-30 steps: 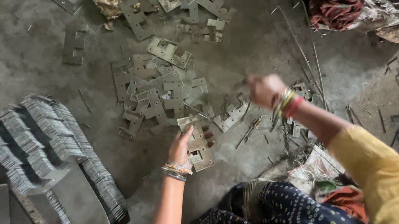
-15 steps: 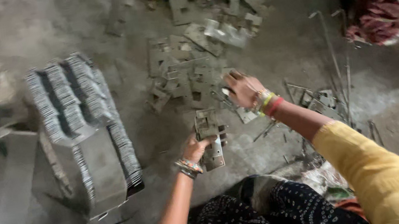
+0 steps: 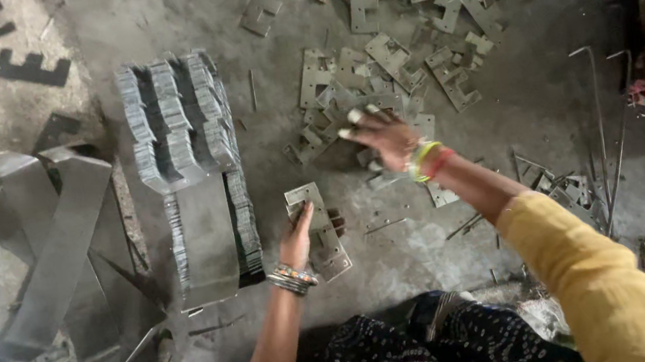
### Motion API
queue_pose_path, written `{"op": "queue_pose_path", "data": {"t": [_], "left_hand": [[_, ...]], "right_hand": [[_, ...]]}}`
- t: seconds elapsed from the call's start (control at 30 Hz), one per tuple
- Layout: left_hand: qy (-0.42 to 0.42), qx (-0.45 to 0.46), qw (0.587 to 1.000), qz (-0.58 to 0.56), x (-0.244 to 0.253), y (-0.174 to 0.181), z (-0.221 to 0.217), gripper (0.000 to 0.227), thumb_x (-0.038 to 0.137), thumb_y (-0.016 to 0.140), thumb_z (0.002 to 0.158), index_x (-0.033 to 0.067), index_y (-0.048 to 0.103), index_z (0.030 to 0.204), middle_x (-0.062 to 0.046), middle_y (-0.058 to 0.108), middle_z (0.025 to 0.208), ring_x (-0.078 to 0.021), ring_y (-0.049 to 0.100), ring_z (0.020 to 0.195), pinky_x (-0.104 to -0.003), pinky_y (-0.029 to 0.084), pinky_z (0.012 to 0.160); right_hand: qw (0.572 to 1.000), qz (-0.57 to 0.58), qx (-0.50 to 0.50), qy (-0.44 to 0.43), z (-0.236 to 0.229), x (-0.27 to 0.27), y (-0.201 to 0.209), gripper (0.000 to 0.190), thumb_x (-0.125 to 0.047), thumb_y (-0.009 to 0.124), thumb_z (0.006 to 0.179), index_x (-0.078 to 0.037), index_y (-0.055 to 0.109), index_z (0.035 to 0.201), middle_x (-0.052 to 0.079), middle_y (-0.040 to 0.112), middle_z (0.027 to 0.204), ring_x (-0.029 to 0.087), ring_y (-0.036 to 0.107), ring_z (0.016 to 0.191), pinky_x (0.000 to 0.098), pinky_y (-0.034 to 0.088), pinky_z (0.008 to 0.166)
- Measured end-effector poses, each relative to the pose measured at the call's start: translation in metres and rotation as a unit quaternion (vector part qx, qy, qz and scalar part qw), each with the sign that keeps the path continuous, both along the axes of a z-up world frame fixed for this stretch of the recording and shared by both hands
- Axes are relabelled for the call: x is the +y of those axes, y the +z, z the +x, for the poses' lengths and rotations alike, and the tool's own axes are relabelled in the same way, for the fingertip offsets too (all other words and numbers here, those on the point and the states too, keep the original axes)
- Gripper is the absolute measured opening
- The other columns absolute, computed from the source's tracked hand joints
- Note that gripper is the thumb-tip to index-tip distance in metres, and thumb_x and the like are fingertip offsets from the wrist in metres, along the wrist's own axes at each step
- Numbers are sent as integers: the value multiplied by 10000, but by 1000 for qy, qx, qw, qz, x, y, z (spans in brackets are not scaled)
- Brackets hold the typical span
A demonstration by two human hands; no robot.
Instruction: The person sits on the floor and repeatedly picks up small metal brackets from a pile, stacks them in their hand, and places the stack onto a larger pile of similar parts. The person also briefly moves a patterned cloth aside.
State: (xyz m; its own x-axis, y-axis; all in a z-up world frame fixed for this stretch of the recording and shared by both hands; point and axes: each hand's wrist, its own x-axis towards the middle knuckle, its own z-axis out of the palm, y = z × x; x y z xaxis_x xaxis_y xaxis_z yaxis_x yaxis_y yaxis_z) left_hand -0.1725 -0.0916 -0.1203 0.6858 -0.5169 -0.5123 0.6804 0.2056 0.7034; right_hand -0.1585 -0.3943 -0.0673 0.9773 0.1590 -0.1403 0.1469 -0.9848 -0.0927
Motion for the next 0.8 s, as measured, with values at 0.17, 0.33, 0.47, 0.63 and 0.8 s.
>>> {"op": "queue_pose_path", "data": {"t": [0.17, 0.33, 0.47, 0.63, 0.8], "left_hand": [[30, 97, 994, -50, -12, -3, -11, 333, 304, 628, 924, 18, 684, 1084, -186, 768, 948, -276, 797, 772, -420, 657, 716], [-42, -95, 983, 150, -22, -2, -19, 419, 383, 664, 989, -7, 763, 1103, -127, 791, 990, -189, 738, 838, -334, 591, 749], [-15, 31, 998, 43, -20, -4, -23, 409, 356, 685, 958, -20, 709, 1119, -146, 782, 965, -245, 770, 786, -363, 629, 711], [4, 70, 997, -37, -14, -9, -28, 394, 336, 677, 935, -6, 678, 1130, -173, 778, 961, -285, 784, 795, -414, 657, 707], [-18, 79, 996, -28, -25, -4, -32, 430, 335, 681, 959, -41, 653, 1167, -226, 763, 1003, -331, 767, 818, -435, 645, 726]], "right_hand": [[938, 31, 145, -313, -29, -18, 0, 683, -491, 650, 995, -92, 466, 1518, 196, 697, 1264, 387, 680, 1177, 510, 554, 989], [970, -33, 2, -242, -24, 24, -19, 531, -226, 716, 841, -70, 538, 1316, 177, 674, 1240, 375, 703, 1046, 512, 575, 794], [953, 32, 107, -281, -31, 24, -14, 711, -444, 778, 814, -41, 506, 1332, 213, 704, 1100, 400, 683, 1049, 499, 560, 858], [940, 15, 67, -334, -45, -18, -18, 679, -507, 810, 772, -16, 610, 1195, 234, 684, 1140, 417, 681, 1033, 517, 557, 833], [922, 83, 25, -376, -53, -44, -39, 588, -374, 834, 723, -48, 663, 1182, 235, 712, 1101, 439, 682, 1031, 512, 558, 866]]}}
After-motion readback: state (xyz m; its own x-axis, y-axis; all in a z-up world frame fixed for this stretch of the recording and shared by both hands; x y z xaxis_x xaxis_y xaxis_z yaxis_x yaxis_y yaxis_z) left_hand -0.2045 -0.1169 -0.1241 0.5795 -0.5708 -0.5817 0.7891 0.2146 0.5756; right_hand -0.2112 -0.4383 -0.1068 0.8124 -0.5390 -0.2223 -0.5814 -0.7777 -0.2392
